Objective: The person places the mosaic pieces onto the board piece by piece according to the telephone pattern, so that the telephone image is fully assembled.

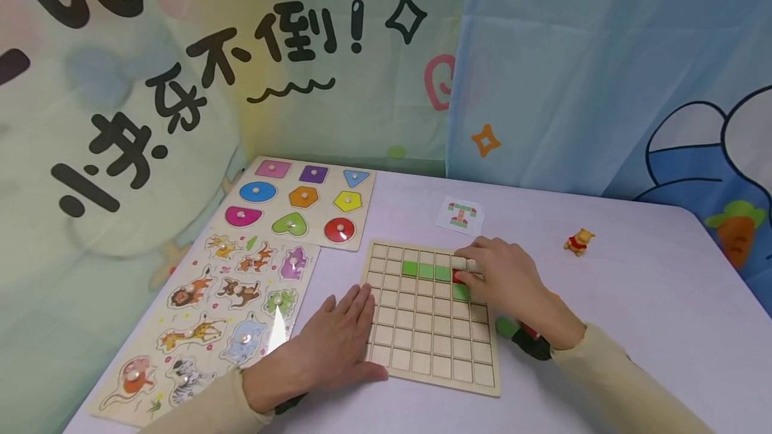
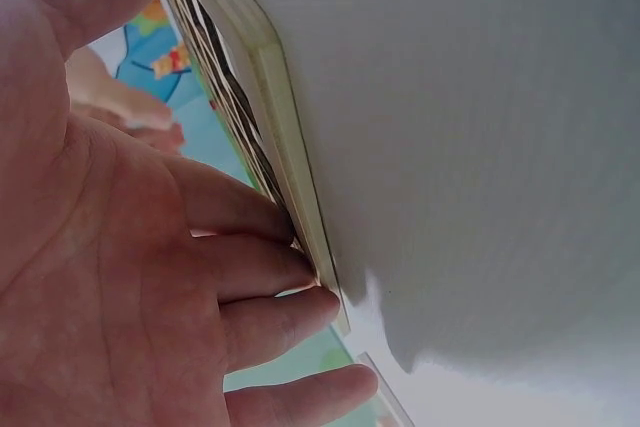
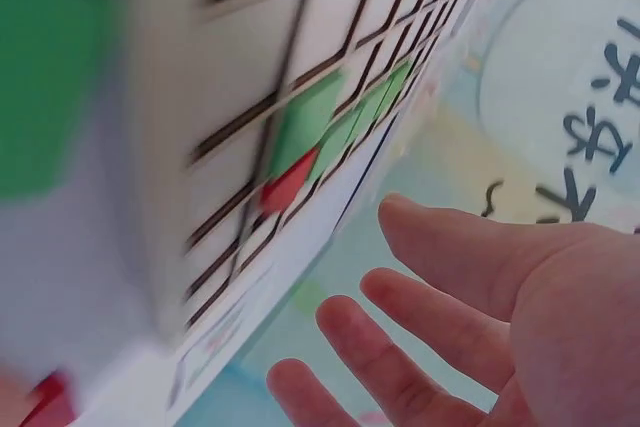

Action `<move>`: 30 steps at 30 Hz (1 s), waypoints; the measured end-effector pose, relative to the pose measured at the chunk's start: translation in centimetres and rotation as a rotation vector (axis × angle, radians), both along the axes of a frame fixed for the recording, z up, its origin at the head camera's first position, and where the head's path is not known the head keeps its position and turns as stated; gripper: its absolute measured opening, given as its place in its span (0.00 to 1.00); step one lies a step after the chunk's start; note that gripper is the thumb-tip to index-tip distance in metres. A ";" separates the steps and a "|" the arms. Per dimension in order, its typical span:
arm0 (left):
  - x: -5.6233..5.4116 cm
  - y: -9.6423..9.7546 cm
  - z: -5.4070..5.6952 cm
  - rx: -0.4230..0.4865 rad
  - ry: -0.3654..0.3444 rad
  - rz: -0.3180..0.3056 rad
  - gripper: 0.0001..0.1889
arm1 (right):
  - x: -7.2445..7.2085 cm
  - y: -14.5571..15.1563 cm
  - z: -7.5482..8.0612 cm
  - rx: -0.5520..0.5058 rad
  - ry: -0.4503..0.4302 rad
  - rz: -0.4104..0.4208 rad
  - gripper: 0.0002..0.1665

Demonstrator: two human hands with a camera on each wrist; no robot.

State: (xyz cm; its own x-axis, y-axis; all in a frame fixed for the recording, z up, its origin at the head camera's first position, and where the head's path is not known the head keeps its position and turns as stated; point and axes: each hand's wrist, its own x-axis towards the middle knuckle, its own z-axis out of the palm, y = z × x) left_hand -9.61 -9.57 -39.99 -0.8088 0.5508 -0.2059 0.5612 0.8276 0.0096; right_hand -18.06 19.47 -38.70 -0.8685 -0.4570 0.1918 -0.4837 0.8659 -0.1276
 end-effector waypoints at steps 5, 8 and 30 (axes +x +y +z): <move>0.0 0.0 0.1 0.000 0.004 -0.008 0.56 | 0.9 3.4 0.1 -0.020 -0.043 -0.106 0.22; -0.1 0.0 0.1 0.001 0.000 -0.007 0.56 | 1.5 5.1 -0.1 -0.013 -0.087 -0.178 0.24; 0.0 0.0 -0.1 0.013 -0.008 0.007 0.57 | 1.1 6.7 -2.0 0.079 -0.189 -0.244 0.20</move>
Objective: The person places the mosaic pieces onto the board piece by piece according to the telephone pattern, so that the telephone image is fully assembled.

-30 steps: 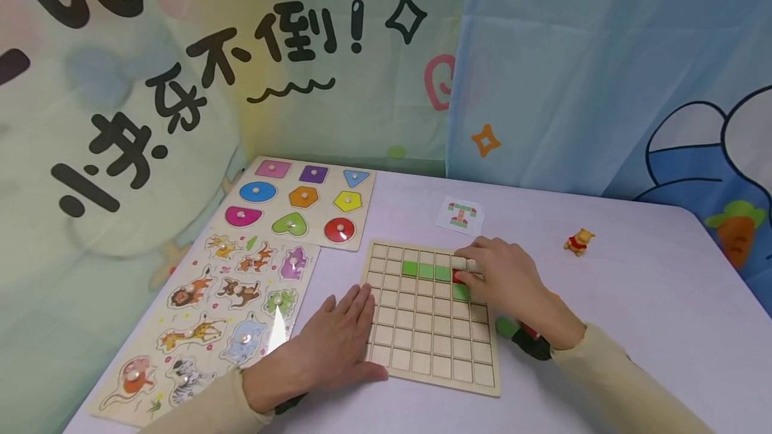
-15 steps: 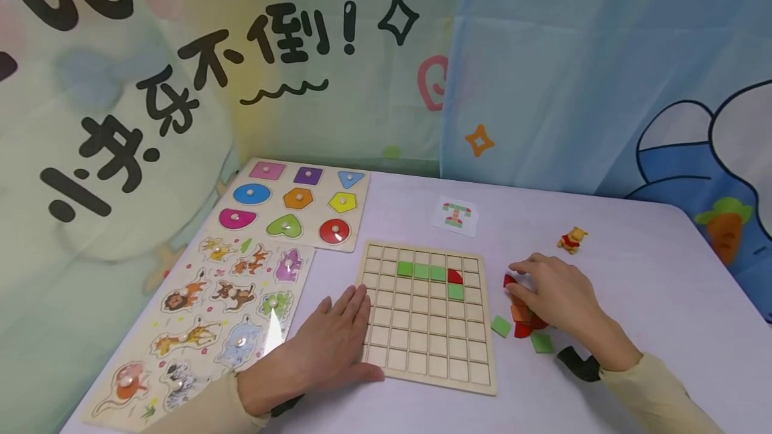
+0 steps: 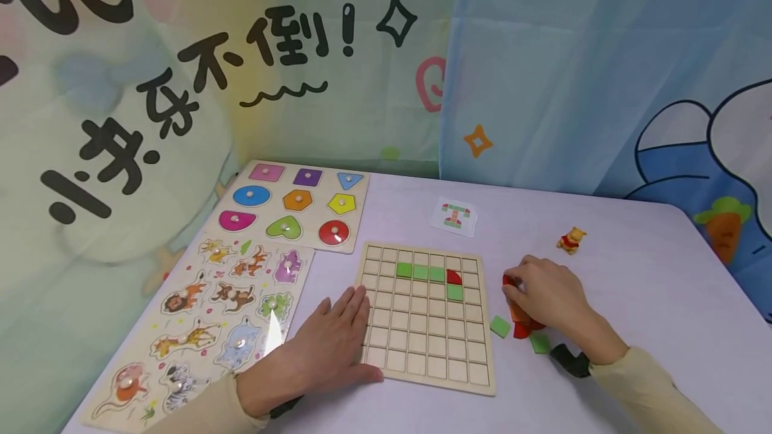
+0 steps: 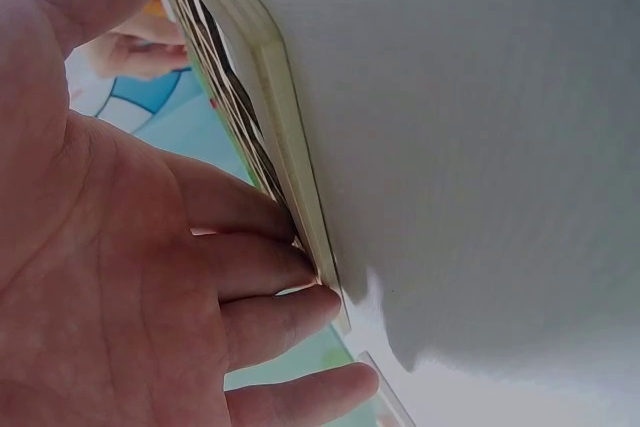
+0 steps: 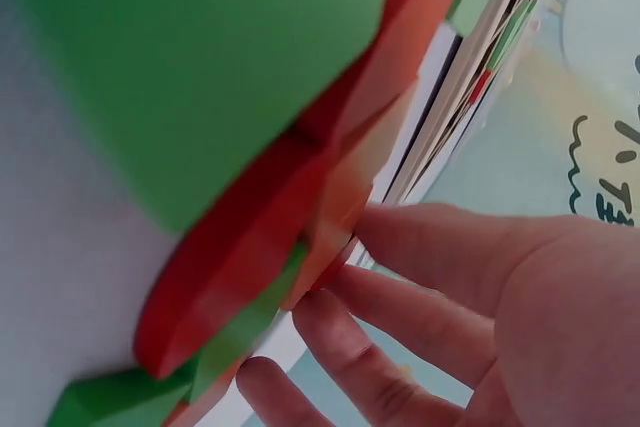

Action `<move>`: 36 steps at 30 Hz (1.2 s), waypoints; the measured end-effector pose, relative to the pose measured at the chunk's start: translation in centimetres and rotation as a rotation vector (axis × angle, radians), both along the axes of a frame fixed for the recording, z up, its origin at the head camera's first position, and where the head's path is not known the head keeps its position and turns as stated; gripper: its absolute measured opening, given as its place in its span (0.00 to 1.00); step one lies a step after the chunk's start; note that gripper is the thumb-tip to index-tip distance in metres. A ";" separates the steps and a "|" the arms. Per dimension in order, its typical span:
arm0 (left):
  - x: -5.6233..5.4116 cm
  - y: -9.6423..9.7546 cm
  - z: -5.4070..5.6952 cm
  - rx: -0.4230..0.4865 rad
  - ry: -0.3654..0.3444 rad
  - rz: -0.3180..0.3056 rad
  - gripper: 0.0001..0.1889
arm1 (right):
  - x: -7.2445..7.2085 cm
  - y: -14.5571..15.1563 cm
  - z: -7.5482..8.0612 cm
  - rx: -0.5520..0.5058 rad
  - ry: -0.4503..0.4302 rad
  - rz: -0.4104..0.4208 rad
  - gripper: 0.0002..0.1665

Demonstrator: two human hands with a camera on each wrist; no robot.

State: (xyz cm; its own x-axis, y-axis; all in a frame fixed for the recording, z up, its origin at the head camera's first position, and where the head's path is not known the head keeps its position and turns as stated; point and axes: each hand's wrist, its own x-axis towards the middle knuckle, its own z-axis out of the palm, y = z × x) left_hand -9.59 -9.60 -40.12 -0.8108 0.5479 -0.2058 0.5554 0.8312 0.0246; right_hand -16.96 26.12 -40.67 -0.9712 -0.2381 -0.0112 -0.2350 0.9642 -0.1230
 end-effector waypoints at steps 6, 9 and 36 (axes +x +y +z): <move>0.0 0.0 0.0 0.001 -0.006 0.001 0.57 | 0.3 -0.5 -0.2 0.007 0.051 0.056 0.19; 0.0 0.0 0.0 -0.001 -0.009 0.002 0.57 | 0.3 -0.6 -0.2 -0.002 0.060 0.091 0.19; 0.1 0.0 0.2 0.018 -0.011 -0.004 0.56 | 0.2 -0.3 -0.2 -0.023 0.060 0.037 0.18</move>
